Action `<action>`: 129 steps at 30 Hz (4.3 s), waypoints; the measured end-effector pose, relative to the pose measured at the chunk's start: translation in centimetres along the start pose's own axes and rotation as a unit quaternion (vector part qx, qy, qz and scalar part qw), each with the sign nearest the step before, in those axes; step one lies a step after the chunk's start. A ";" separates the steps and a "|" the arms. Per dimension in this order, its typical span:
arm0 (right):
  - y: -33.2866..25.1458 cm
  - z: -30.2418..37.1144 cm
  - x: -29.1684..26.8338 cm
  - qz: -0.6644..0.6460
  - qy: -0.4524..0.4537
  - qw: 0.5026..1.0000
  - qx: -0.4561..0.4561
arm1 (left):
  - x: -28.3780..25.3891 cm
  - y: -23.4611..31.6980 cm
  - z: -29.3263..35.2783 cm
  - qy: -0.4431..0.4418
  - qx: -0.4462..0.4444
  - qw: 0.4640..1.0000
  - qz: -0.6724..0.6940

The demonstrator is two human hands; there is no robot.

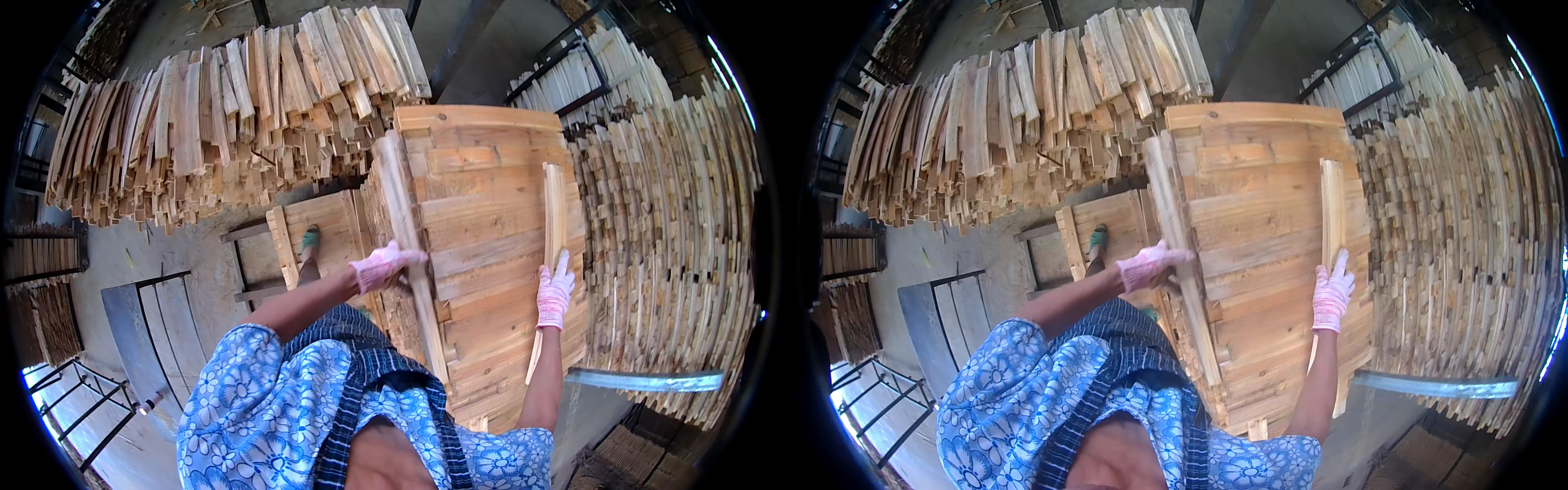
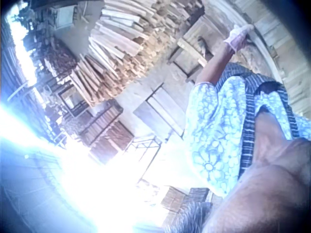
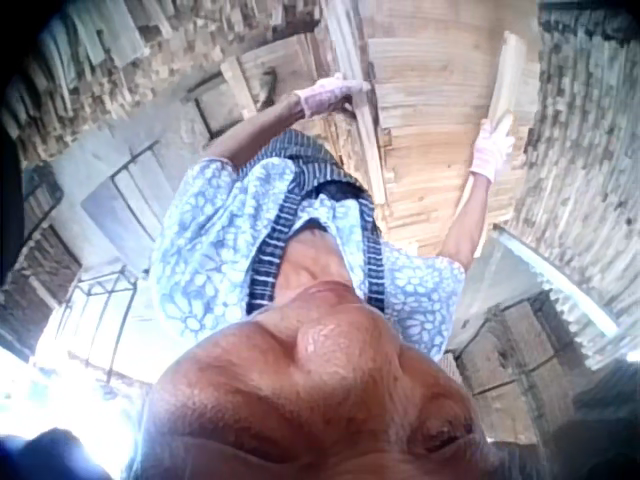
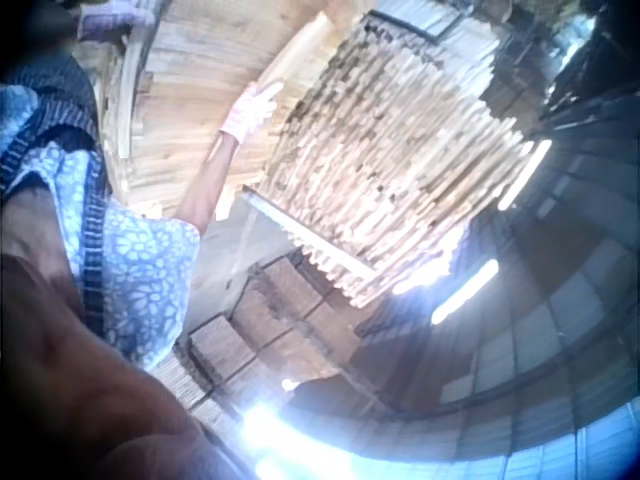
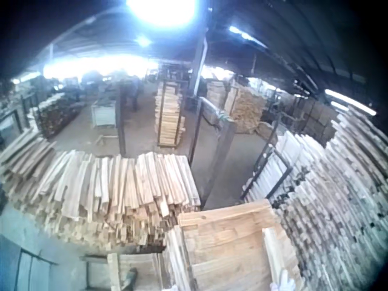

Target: The person lifts stacks of wooden planks from a pile and carries them to a metal rack, placing them on top of existing stacks. The person repeats this process, moving wood from the floor to the rack and occasionally adjusting the planks to align them.

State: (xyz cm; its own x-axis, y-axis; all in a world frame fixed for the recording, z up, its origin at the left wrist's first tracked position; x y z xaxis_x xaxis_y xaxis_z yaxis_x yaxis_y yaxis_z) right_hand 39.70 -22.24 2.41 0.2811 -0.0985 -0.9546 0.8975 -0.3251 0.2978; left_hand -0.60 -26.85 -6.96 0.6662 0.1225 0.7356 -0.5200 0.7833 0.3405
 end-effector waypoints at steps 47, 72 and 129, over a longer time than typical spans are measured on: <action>-20.3 5.1 -4.9 -0.042 0.039 0.983 -0.173 | -13.5 -6.0 13.3 0.028 0.266 0.953 0.141; -71.4 18.3 -13.1 -0.104 -0.244 0.679 -0.684 | -53.1 10.4 39.6 0.530 0.346 0.694 0.343; -139.2 38.3 -33.7 -0.503 -0.615 0.439 -0.420 | -66.0 55.7 74.7 0.707 0.133 0.658 -0.222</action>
State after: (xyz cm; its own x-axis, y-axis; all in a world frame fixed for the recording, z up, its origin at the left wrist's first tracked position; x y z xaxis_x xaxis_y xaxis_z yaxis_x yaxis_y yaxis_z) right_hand -107.77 -9.71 -6.96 -0.3335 -0.9034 0.2697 0.3116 -0.3756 -0.8728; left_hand -113.48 -36.79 7.19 0.5173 0.5098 -0.6874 -0.0562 0.8217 0.5671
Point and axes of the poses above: each hand's wrist, its own z-axis away from the middle knuckle, its own x-axis out of the palm, y = z × x, the point moved 3 cm from there along -z, towards the middle knuckle, and after that the axes turned 12 degrees about z, right-handed, at the moved point
